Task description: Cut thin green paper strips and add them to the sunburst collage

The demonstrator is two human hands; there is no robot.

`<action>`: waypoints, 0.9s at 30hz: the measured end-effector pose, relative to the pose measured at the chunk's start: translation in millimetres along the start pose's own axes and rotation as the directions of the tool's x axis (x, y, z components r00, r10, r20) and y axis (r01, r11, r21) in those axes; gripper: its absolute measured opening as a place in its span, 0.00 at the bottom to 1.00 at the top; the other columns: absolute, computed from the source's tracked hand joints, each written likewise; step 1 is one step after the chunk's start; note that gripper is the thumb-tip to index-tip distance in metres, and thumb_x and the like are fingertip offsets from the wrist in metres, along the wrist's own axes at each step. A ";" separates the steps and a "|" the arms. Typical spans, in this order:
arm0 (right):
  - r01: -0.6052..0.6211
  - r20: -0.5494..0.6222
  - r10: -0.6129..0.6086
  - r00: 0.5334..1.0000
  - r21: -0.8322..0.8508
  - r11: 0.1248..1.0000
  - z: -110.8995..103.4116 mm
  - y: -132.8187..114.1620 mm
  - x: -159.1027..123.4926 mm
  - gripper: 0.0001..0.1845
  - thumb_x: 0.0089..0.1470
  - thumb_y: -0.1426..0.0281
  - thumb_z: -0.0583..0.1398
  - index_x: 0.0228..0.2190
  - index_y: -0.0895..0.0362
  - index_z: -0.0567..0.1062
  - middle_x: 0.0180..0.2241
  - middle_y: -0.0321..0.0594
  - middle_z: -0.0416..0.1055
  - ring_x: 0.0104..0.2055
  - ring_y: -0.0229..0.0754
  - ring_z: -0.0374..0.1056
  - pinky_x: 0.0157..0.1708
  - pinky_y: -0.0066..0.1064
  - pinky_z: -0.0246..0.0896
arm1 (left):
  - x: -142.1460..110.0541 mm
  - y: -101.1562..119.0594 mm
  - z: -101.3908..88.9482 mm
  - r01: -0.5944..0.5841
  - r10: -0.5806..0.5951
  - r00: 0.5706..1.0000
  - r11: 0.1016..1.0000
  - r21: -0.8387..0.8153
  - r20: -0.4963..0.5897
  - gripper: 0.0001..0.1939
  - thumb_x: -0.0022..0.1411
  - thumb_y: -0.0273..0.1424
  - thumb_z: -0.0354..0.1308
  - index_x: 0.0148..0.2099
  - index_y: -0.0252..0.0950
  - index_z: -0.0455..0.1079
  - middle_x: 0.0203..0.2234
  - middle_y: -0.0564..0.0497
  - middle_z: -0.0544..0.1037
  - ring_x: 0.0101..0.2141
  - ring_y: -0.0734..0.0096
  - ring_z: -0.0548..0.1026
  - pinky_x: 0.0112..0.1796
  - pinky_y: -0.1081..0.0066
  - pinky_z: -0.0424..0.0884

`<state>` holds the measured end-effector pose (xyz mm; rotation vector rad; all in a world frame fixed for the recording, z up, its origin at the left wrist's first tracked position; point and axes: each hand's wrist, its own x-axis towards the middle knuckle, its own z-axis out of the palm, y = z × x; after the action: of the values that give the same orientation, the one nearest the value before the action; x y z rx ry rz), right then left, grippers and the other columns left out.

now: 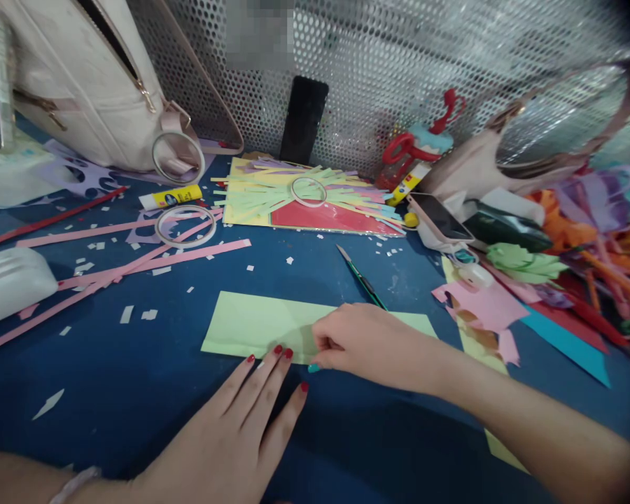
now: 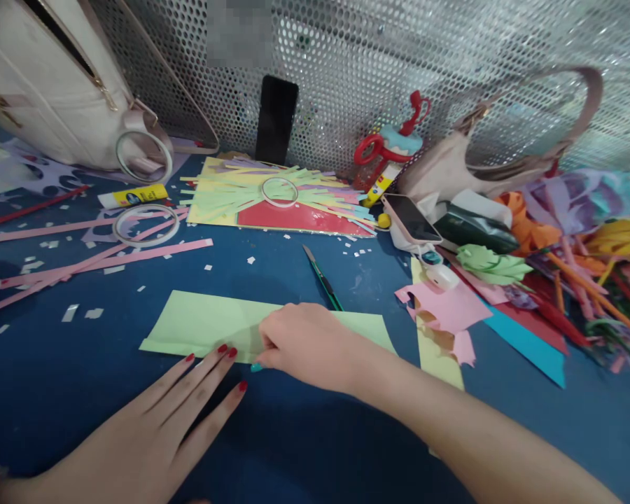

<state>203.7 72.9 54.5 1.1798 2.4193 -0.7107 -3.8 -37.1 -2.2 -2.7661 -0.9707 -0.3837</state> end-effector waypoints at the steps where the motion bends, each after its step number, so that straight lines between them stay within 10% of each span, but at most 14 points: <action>1: -0.010 0.015 0.010 1.000 -0.015 1.000 -1.0 1.2 -0.6 0.15 0.58 0.66 0.62 0.22 0.56 0.70 0.24 0.33 0.71 0.28 0.38 0.64 0.26 0.29 0.43 | 0.5 -0.4 -0.6 -0.008 0.008 1.000 1.000 0.002 -0.004 0.31 0.70 0.49 0.44 0.57 0.31 0.72 0.54 0.35 0.75 0.56 0.50 0.69 0.60 0.55 0.43; 18: -0.242 0.064 0.254 0.965 -0.147 0.959 10.9 40.4 -33.3 0.15 0.57 0.64 0.63 0.22 0.56 0.70 0.26 0.35 0.74 0.33 0.45 0.70 0.27 0.30 0.45 | -4.7 -0.7 -1.7 -0.020 0.027 0.996 0.996 -0.086 0.084 0.35 0.69 0.53 0.46 0.63 0.30 0.68 0.58 0.32 0.71 0.59 0.48 0.66 0.58 0.56 0.53; 27: -0.080 -0.036 0.082 0.996 0.060 0.995 27.2 49.2 -54.3 0.10 0.61 0.72 0.56 0.27 0.55 0.70 0.29 0.35 0.72 0.31 0.40 0.66 0.31 0.31 0.52 | 1.2 -3.0 5.1 -0.020 0.019 1.000 1.000 -0.023 -0.022 0.32 0.70 0.53 0.44 0.58 0.35 0.73 0.56 0.37 0.74 0.58 0.51 0.66 0.59 0.55 0.46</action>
<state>277.8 49.1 46.5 1.3177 2.3814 -0.7446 -3.8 -32.8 -6.4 -2.7844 -0.9393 -0.4237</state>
